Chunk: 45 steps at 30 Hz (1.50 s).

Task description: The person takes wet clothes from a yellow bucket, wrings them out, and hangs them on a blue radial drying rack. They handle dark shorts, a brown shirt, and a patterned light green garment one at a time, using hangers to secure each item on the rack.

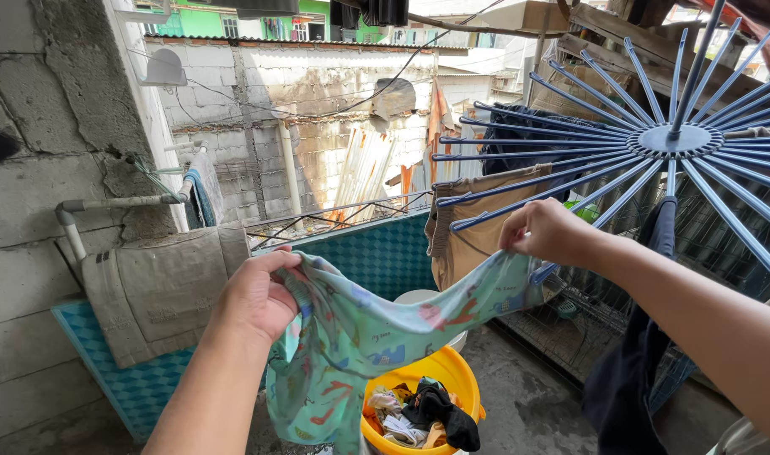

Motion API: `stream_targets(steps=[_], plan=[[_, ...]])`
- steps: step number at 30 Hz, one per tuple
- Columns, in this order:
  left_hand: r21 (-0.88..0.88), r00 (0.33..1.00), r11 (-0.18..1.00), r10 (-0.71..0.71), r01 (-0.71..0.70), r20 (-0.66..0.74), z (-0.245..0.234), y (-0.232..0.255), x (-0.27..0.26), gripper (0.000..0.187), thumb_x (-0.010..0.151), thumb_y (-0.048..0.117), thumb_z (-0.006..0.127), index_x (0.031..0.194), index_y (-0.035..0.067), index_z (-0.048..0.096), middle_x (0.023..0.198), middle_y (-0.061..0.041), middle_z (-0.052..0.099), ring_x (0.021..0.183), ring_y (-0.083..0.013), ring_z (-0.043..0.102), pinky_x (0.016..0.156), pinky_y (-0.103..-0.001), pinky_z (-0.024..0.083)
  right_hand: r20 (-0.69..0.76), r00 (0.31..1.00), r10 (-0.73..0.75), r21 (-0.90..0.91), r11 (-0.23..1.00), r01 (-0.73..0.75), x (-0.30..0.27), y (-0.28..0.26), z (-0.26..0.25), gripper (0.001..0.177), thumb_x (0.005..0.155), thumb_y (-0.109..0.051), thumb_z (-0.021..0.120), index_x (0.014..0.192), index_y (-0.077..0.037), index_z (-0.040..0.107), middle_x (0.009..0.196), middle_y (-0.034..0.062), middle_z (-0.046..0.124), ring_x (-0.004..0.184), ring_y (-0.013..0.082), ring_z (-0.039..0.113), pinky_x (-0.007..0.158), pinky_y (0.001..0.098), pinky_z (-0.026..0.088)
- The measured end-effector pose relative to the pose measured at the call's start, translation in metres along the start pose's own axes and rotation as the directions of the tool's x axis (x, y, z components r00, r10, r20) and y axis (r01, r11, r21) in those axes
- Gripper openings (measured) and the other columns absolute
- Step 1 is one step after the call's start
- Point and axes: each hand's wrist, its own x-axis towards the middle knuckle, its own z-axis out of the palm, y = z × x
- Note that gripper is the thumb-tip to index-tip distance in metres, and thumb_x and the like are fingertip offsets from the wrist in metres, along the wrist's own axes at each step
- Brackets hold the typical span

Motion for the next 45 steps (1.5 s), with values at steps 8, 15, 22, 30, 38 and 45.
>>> stream_targets(steps=[8, 15, 22, 30, 38, 45], plan=[[-0.035, 0.992, 0.999, -0.029, 0.033, 0.122, 0.030, -0.005, -0.013, 0.023, 0.078, -0.012, 0.062, 0.097, 0.002, 0.062, 0.091, -0.011, 0.067, 0.083, -0.0257, 0.070, 0.080, -0.036, 0.062, -0.261, 0.950, 0.173, -0.247, 0.939, -0.239, -0.018, 0.030, -0.044, 0.018, 0.082, -0.009, 0.076, 0.098, -0.010, 0.084, 0.091, 0.0128, 0.081, 0.081, 0.0228, 0.072, 0.077, 0.0363, 0.059], [0.016, 0.982, 0.994, -0.105, 0.104, 0.157, 0.055, -0.038, -0.012, 0.025, 0.077, -0.011, 0.065, 0.098, 0.001, 0.064, 0.088, -0.012, 0.067, 0.075, -0.0241, 0.068, 0.071, -0.035, 0.060, 0.097, 0.995, 0.001, -0.031, 1.000, 0.002, -0.021, -0.045, -0.025, 0.020, 0.082, -0.012, 0.073, 0.101, -0.015, 0.080, 0.091, 0.0031, 0.080, 0.076, 0.0220, 0.075, 0.071, 0.0346, 0.060], [-0.057, 0.989, 0.997, -0.053, 0.062, 0.138, 0.047, -0.025, -0.009, 0.023, 0.078, -0.010, 0.065, 0.098, 0.001, 0.064, 0.087, -0.010, 0.067, 0.075, -0.0226, 0.068, 0.071, -0.033, 0.058, -0.216, 0.975, -0.058, 0.022, 0.998, 0.064, -0.028, -0.025, -0.015, 0.013, 0.077, -0.001, 0.067, 0.086, -0.003, 0.077, 0.080, 0.0107, 0.076, 0.072, 0.0212, 0.075, 0.071, 0.0342, 0.059], [0.261, 0.996, 0.963, -0.040, 0.059, -0.078, 0.040, -0.044, 0.014, 0.032, 0.072, -0.015, 0.070, 0.101, -0.005, 0.060, 0.090, -0.016, 0.064, 0.074, -0.0266, 0.062, 0.071, -0.038, 0.054, -0.078, 0.997, 0.023, -0.124, 0.992, -0.032, -0.031, -0.056, -0.030, 0.020, 0.080, -0.013, 0.074, 0.100, -0.014, 0.079, 0.092, 0.0056, 0.074, 0.082, 0.0202, 0.070, 0.081, 0.0383, 0.054], [0.905, 0.996, 0.415, -0.026, 0.092, -0.089, 0.061, -0.051, -0.029, 0.042, 0.064, -0.007, 0.076, 0.104, 0.004, 0.072, 0.093, -0.011, 0.068, 0.086, -0.0244, 0.061, 0.067, -0.042, 0.047, 0.143, 0.987, -0.076, -0.017, 0.997, 0.080, -0.022, -0.061, -0.021, 0.012, 0.079, -0.016, 0.079, 0.082, -0.004, 0.079, 0.092, 0.0071, 0.070, 0.085, 0.0191, 0.070, 0.079, 0.0320, 0.058], [0.994, 0.996, 0.063, -0.039, 0.086, -0.084, 0.044, -0.046, -0.037, 0.020, 0.084, 0.008, 0.060, 0.100, 0.006, 0.072, 0.084, -0.008, 0.068, 0.068, -0.0196, 0.063, 0.058, -0.038, 0.048, -0.170, 0.985, -0.003, -0.041, 0.999, -0.004, -0.025, -0.035, -0.022, 0.010, 0.081, -0.011, 0.074, 0.082, -0.001, 0.074, 0.083, 0.0097, 0.072, 0.074, 0.0221, 0.071, 0.070, 0.0366, 0.057]])
